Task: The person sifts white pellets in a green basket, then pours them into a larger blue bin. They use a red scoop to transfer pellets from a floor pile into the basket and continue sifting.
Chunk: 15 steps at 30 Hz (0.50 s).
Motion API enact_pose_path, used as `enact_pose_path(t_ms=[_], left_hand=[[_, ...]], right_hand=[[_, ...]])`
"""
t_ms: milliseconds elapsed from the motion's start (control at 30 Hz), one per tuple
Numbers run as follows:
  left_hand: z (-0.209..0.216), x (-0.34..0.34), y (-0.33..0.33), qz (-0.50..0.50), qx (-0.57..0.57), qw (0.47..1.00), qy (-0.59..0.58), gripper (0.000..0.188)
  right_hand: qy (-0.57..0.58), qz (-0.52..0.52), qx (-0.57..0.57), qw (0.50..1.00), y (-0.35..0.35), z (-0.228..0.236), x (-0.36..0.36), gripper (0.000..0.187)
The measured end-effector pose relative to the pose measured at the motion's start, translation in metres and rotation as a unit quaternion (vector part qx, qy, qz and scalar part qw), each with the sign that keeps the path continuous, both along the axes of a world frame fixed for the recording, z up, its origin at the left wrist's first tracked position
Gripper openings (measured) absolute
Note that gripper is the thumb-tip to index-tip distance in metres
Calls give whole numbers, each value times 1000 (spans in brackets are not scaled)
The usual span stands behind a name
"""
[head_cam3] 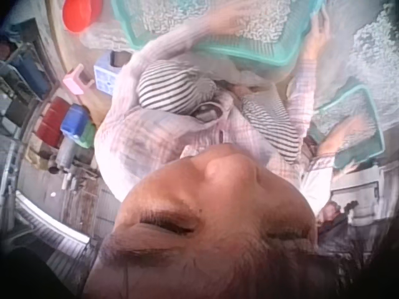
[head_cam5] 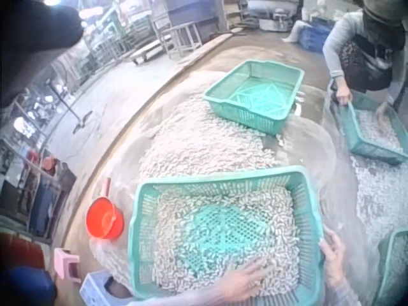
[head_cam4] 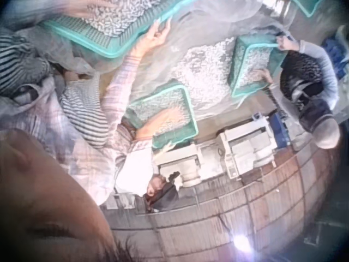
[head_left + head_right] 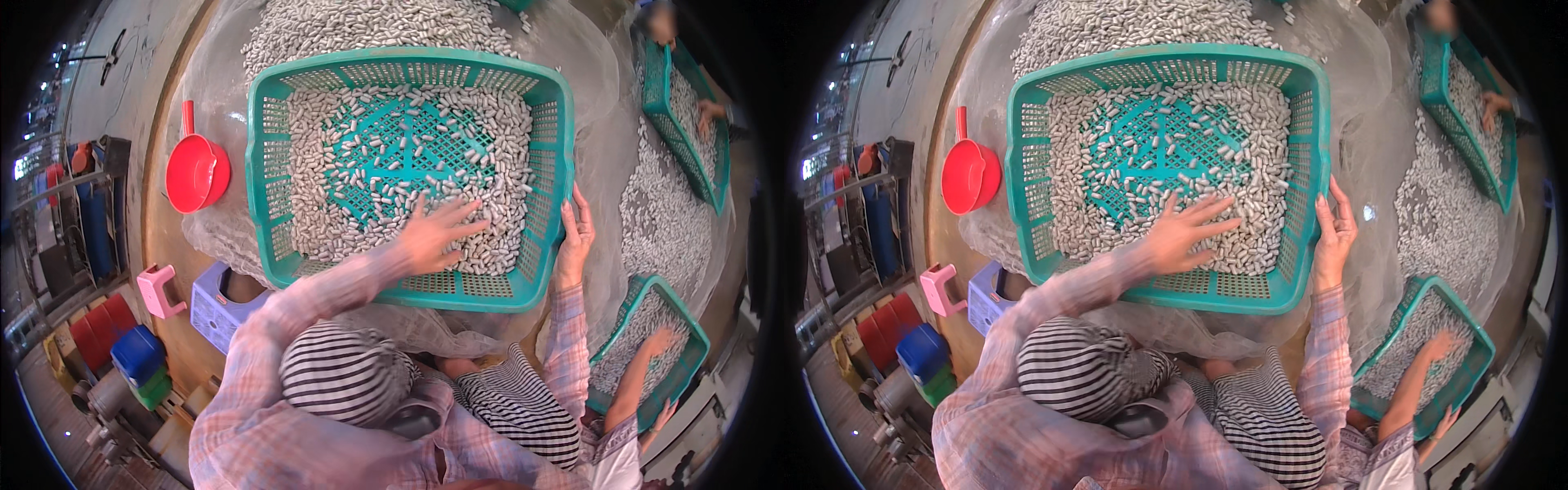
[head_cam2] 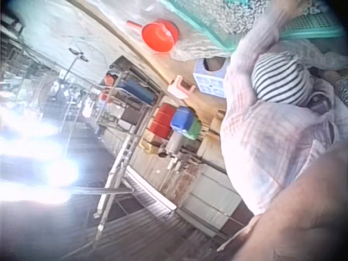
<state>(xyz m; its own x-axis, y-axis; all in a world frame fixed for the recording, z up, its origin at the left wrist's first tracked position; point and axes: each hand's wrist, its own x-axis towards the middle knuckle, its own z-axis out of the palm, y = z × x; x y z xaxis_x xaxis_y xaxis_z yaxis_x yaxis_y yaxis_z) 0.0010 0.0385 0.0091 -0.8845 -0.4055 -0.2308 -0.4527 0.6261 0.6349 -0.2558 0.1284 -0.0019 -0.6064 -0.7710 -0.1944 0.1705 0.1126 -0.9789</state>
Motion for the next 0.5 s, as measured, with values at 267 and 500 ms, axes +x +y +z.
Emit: enact_pose_path(t_ms=[267,500], left_hand=[[46,224,-56,510,-132,843,105,56],[80,193,-31,483,138,850,159,61]], right_hand=[[80,71,1,994,-17,-10,9,45],[25,56,82,995,17,-33,-61,46]])
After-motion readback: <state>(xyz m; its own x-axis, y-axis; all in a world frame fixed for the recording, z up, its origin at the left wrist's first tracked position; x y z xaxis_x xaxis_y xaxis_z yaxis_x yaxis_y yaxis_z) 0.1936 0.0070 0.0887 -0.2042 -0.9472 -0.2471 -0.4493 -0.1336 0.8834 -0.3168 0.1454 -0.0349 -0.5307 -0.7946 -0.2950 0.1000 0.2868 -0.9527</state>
